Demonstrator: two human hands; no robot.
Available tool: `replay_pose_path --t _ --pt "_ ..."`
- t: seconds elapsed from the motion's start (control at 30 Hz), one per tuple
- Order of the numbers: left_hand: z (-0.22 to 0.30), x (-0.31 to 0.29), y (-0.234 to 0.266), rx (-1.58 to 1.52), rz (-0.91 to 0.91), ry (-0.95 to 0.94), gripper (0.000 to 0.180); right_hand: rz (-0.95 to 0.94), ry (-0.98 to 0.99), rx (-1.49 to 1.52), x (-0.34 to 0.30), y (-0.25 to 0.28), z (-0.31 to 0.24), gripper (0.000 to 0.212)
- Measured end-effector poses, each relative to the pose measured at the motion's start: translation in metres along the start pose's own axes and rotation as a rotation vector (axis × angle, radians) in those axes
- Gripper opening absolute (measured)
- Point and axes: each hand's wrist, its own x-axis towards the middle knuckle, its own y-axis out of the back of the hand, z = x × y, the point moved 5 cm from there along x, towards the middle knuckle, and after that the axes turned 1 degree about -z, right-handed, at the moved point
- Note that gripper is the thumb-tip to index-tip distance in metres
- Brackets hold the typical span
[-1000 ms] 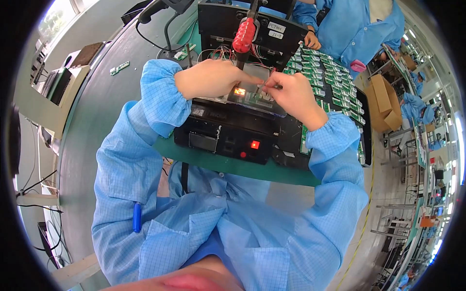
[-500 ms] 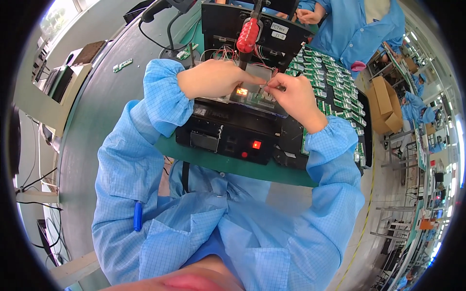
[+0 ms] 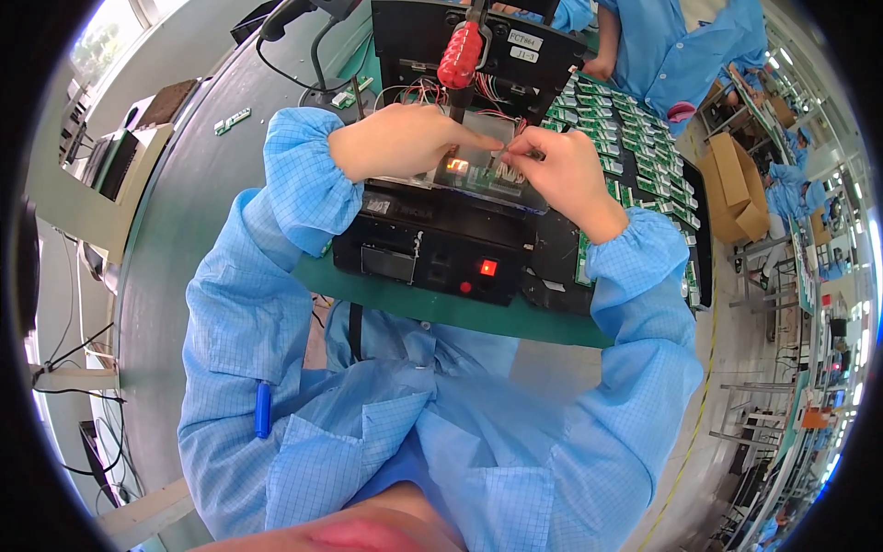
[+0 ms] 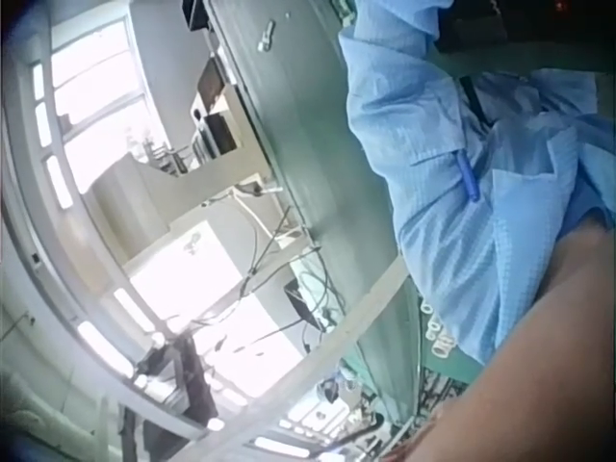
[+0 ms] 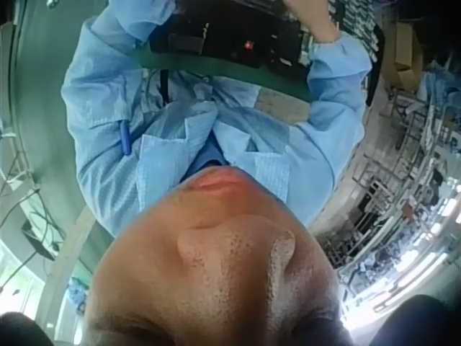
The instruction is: Testing and processing green PCB boards using a specialized industrial testing machine on a manufacturing line.
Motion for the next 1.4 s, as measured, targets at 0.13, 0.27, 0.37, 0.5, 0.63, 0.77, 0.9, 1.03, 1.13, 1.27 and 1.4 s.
replay_pose_path --t 0.13,0.27,0.37,0.5,0.63,0.77,0.9,1.03,1.13,1.27,1.4 --pt "-0.001 0.0 -0.001 0.041 0.038 -0.008 0.049 0.003 0.021 -0.027 0.002 0.0 -0.003 0.008" --pt "0.005 0.0 -0.006 0.122 0.015 0.027 0.049 -0.101 -0.092 -0.049 0.005 0.011 -0.008 0.01" --pt "0.042 -0.017 -0.013 0.096 0.255 0.084 0.051 0.026 -0.145 0.121 0.005 0.024 0.001 0.02" --pt "0.081 -0.018 -0.044 0.055 0.546 0.046 0.056 -0.097 -0.124 0.014 0.02 0.026 -0.02 0.029" --pt "0.091 -0.005 -0.059 0.116 0.623 0.12 0.06 -0.231 -0.071 -0.054 0.031 0.017 -0.026 0.03" --pt "0.091 -0.002 -0.062 0.079 0.628 0.159 0.06 -0.319 -0.11 -0.069 0.036 0.008 -0.026 0.032" --pt "0.091 -0.003 -0.062 0.04 0.674 0.154 0.058 -0.304 -0.121 -0.073 0.038 0.009 -0.025 0.033" --pt "0.091 0.0 -0.069 0.074 0.645 0.157 0.057 -0.31 -0.114 -0.08 0.039 0.004 -0.026 0.029" --pt "0.094 0.005 -0.078 0.126 0.548 0.201 0.053 -0.383 -0.123 -0.134 0.042 -0.002 -0.026 0.024" --pt "0.096 0.005 -0.078 0.205 0.517 0.222 0.048 -0.399 -0.112 -0.199 0.047 -0.009 -0.024 0.019" --pt "0.097 0.005 -0.081 0.214 0.556 0.22 0.045 -0.411 -0.095 -0.197 0.05 -0.004 -0.024 0.019"
